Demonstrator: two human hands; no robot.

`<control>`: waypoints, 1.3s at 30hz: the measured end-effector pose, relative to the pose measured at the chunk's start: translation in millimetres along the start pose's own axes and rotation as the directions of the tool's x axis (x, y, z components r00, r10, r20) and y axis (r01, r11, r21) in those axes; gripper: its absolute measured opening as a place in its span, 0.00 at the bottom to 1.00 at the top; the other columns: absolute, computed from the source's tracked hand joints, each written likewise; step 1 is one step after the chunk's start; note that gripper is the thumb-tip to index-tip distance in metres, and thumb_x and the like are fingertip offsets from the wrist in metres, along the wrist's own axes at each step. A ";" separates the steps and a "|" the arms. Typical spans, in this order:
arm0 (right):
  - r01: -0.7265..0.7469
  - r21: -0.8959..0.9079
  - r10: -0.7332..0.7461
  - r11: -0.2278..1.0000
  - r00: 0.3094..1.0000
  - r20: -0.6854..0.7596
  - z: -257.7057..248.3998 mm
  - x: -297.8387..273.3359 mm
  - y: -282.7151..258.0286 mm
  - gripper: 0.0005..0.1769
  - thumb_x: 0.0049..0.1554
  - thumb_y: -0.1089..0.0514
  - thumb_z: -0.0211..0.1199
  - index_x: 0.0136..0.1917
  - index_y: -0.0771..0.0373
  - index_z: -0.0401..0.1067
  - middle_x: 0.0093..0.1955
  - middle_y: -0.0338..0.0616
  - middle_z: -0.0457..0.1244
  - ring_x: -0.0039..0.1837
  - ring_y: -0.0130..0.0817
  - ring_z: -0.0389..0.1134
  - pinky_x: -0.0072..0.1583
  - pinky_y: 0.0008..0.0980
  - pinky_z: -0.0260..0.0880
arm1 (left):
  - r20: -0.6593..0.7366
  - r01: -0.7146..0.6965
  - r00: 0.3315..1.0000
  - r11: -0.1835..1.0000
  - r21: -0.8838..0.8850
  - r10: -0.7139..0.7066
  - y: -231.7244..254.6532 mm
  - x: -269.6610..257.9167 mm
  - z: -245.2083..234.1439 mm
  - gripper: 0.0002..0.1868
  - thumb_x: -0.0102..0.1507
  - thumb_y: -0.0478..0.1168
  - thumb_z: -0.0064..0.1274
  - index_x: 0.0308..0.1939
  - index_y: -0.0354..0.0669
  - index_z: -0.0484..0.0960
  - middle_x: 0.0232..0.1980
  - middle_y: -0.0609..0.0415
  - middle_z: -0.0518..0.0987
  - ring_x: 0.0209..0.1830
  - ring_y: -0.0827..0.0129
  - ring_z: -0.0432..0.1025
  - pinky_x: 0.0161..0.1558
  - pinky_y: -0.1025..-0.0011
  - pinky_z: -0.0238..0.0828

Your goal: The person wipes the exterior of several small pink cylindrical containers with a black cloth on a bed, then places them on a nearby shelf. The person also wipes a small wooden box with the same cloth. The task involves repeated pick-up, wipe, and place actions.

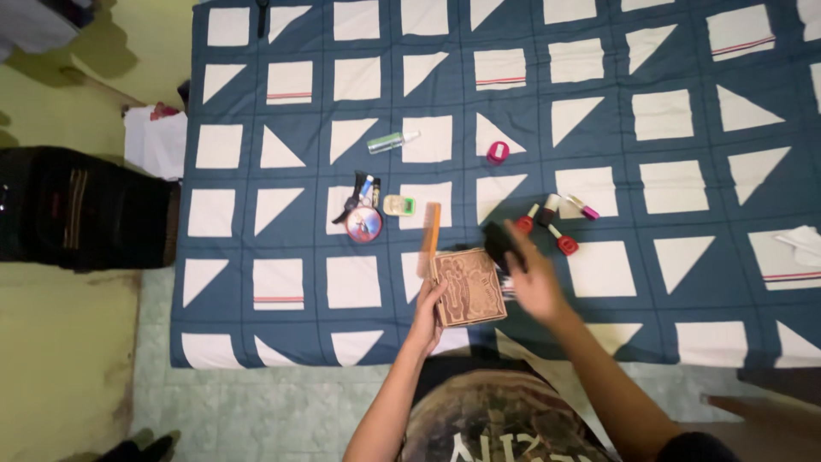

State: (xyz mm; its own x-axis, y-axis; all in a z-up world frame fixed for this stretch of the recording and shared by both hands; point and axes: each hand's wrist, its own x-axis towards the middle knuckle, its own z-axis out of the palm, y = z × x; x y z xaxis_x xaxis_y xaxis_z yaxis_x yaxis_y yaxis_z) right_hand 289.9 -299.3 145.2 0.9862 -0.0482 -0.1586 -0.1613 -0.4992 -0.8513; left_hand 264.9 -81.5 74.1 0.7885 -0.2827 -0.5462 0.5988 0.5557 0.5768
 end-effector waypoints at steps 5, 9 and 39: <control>0.561 -0.059 -0.525 0.826 0.803 0.283 -4.6 -72.3 -28.2 0.43 0.48 0.74 0.50 0.77 0.65 0.57 0.75 0.59 0.58 0.76 0.55 0.58 0.75 0.47 0.54 | 0.042 -0.093 0.995 0.996 -0.008 0.093 -41.6 -28.2 15.9 0.25 0.71 0.49 0.45 0.69 0.40 0.68 0.63 0.49 0.76 0.61 0.67 0.75 0.57 0.68 0.77; 0.625 -0.115 -0.540 0.772 0.741 0.400 -19.3 -110.8 -22.5 0.39 0.53 0.72 0.51 0.78 0.68 0.55 0.77 0.58 0.55 0.79 0.54 0.52 0.78 0.49 0.47 | 0.042 -0.117 0.992 0.993 -0.022 0.118 -70.3 -46.1 24.5 0.20 0.70 0.47 0.43 0.63 0.43 0.70 0.58 0.50 0.78 0.56 0.67 0.77 0.53 0.68 0.77; 0.713 -0.250 -0.583 0.655 0.688 0.432 -69.9 -194.9 1.0 0.30 0.63 0.57 0.50 0.77 0.67 0.58 0.81 0.52 0.53 0.83 0.50 0.48 0.78 0.52 0.42 | -0.033 -0.221 0.975 0.972 -0.085 0.219 -130.0 -92.3 69.0 0.17 0.69 0.47 0.38 0.59 0.47 0.70 0.53 0.54 0.78 0.53 0.70 0.75 0.50 0.72 0.77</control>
State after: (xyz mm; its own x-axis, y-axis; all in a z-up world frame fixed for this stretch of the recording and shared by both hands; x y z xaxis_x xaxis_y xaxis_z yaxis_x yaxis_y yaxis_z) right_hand 100.2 -350.9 210.3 0.7561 0.6316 0.1715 0.6066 -0.5779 -0.5459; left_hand 124.0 -181.6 91.4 0.8955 -0.1278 -0.4263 0.3953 0.6686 0.6299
